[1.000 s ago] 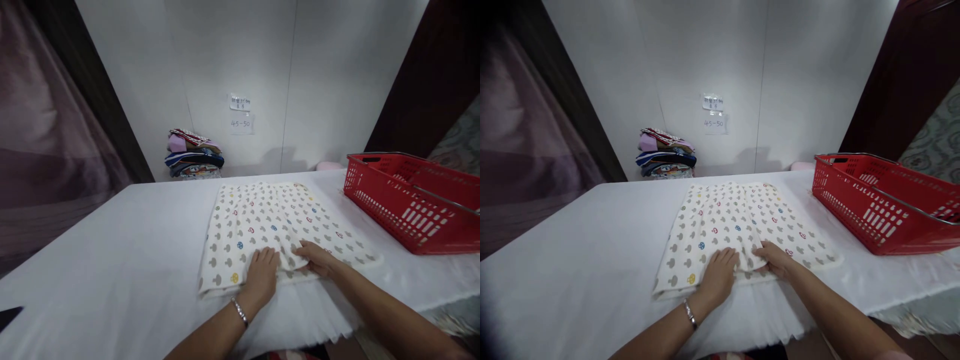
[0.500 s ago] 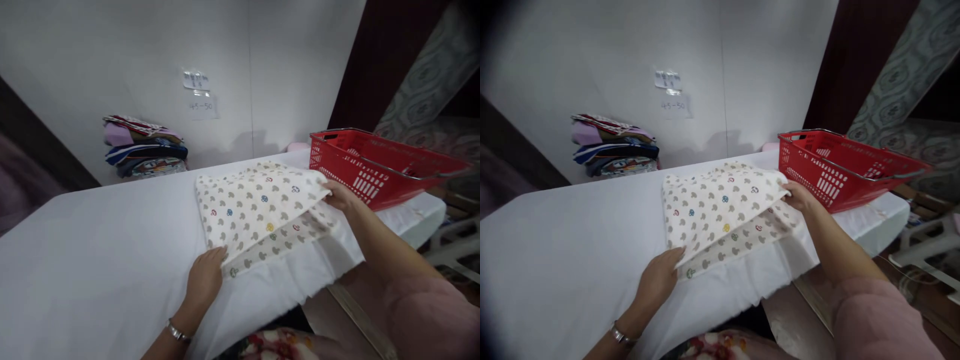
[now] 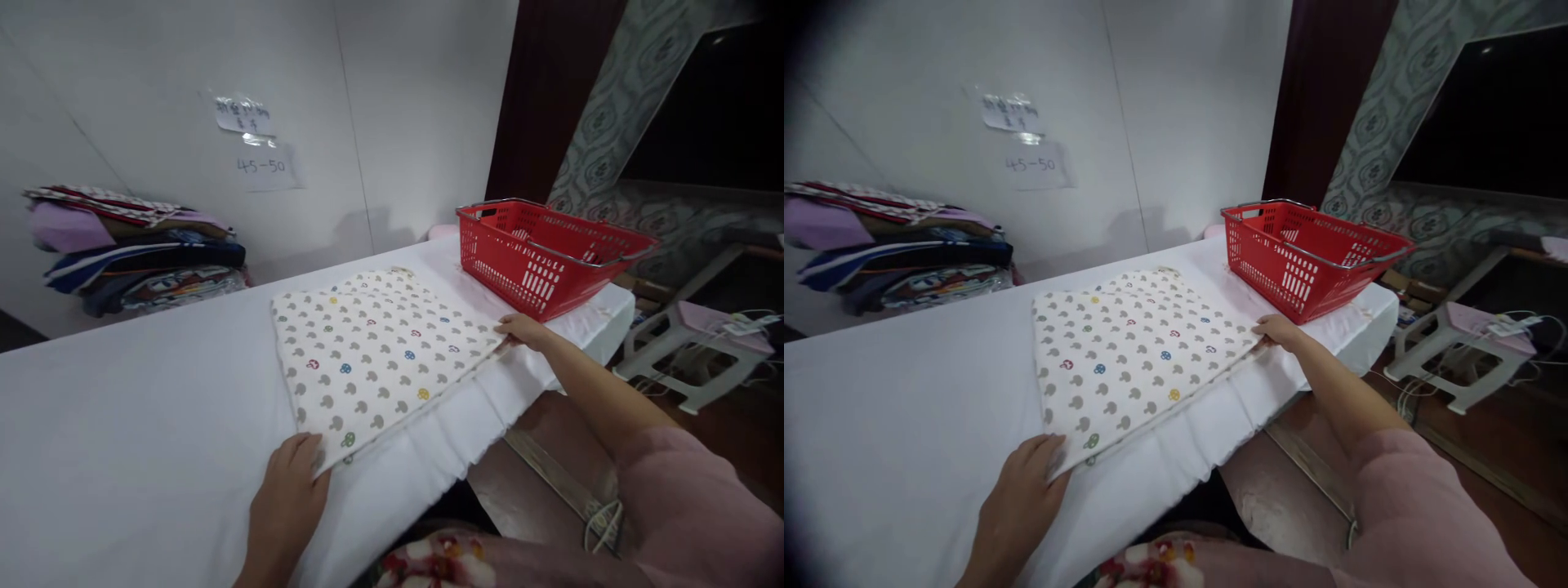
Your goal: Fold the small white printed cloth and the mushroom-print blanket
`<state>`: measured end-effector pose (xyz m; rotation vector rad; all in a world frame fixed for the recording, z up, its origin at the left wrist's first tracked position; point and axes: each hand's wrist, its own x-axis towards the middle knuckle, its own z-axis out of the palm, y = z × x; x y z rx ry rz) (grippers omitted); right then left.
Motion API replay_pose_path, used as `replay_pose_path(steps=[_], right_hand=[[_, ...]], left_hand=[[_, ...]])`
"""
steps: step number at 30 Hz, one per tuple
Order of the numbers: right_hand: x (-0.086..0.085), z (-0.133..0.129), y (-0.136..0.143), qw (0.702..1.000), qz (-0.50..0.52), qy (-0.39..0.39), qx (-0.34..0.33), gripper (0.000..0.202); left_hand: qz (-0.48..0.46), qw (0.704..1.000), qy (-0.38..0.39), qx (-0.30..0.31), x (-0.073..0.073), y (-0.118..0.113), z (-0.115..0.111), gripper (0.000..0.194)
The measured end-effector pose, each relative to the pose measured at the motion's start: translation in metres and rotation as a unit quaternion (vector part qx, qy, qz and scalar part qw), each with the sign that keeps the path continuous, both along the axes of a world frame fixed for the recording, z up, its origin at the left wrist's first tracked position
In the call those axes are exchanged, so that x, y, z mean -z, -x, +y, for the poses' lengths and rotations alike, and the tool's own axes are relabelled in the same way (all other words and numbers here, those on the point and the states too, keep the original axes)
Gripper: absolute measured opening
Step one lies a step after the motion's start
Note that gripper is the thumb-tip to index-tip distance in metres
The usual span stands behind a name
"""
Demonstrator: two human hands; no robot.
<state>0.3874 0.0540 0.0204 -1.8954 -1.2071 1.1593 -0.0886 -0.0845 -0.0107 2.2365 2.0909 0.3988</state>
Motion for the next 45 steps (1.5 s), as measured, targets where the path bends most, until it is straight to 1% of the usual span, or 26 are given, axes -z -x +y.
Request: replay_pose_path(steps=[2,3,7,9,12,14,17,19,22,25,27,29,32,34,36,38,40,41,43,45], right_hand=[[-0.004,0.000,0.001,0.999,-0.034,-0.037,0.005,0.017],[-0.003,-0.001,0.001,0.998,-0.055,-0.036,0.005,0.018],[0.006,-0.007,0.003,0.988,-0.155,0.016,-0.012,0.020],[0.012,-0.008,0.002,0.978,-0.208,0.021,-0.025,0.020],[0.016,-0.006,0.000,0.956,-0.291,0.025,-0.042,0.021],[0.018,-0.003,-0.002,0.940,-0.337,0.027,-0.051,0.022],[0.020,-0.002,-0.004,0.918,-0.393,0.021,-0.054,0.024],[0.021,-0.003,-0.003,0.906,-0.419,0.014,-0.052,0.025],[0.024,-0.006,-0.001,0.898,-0.437,0.010,-0.052,0.026],[0.026,-0.007,0.001,0.897,-0.439,0.008,-0.053,0.024],[0.026,-0.006,0.001,0.899,-0.433,0.008,-0.056,0.023],[0.025,-0.005,0.002,0.905,-0.419,0.013,-0.063,0.022],[0.024,-0.005,0.006,0.915,-0.394,0.024,-0.082,0.017],[0.025,-0.007,0.011,0.929,-0.357,0.031,-0.095,0.014],[0.028,-0.011,0.020,0.951,-0.291,0.037,-0.101,0.012],[0.031,-0.018,0.031,0.963,-0.247,0.020,-0.105,0.015],[0.033,-0.028,0.043,0.975,-0.195,0.004,-0.103,0.018],[0.033,-0.034,0.048,0.983,-0.154,0.002,-0.100,0.018],[0.032,-0.047,0.057,0.995,-0.050,0.010,-0.084,0.019],[0.028,-0.058,0.063,0.997,0.042,0.019,-0.056,0.022]], left_hand=[[-0.014,1.000,0.018,-0.015,0.000,-0.002,-0.004,0.030],[-0.024,0.999,0.029,-0.018,0.000,-0.003,-0.005,0.027],[-0.078,0.995,0.049,-0.026,-0.001,-0.004,-0.009,0.020],[-0.104,0.994,0.032,-0.027,-0.003,-0.003,-0.010,0.017],[-0.132,0.991,-0.013,-0.027,-0.004,0.001,-0.011,0.013],[-0.143,0.989,-0.017,-0.022,-0.002,0.002,-0.012,0.013],[-0.141,0.990,0.016,-0.020,0.003,0.002,-0.014,0.016],[-0.123,0.991,0.038,-0.043,0.004,0.002,-0.015,0.020],[-0.088,0.989,0.086,-0.086,0.000,0.001,-0.016,0.029],[-0.059,0.983,0.145,-0.093,-0.005,-0.001,-0.016,0.031],[-0.047,0.982,0.162,-0.090,-0.008,-0.003,-0.016,0.030],[-0.050,0.982,0.153,-0.094,-0.011,-0.005,-0.017,0.029],[-0.068,0.985,0.103,-0.119,-0.020,0.001,-0.018,0.027],[-0.073,0.985,0.053,-0.146,-0.028,0.011,-0.019,0.026],[-0.075,0.981,0.014,-0.178,-0.036,0.026,-0.019,0.024],[-0.079,0.974,0.000,-0.213,-0.041,0.042,-0.020,0.021],[-0.085,0.967,0.012,-0.240,-0.041,0.055,-0.022,0.019],[-0.087,0.965,0.023,-0.246,-0.040,0.061,-0.023,0.019],[-0.094,0.964,0.052,-0.243,-0.036,0.069,-0.026,0.018],[-0.102,0.964,0.079,-0.231,-0.033,0.077,-0.028,0.019]])
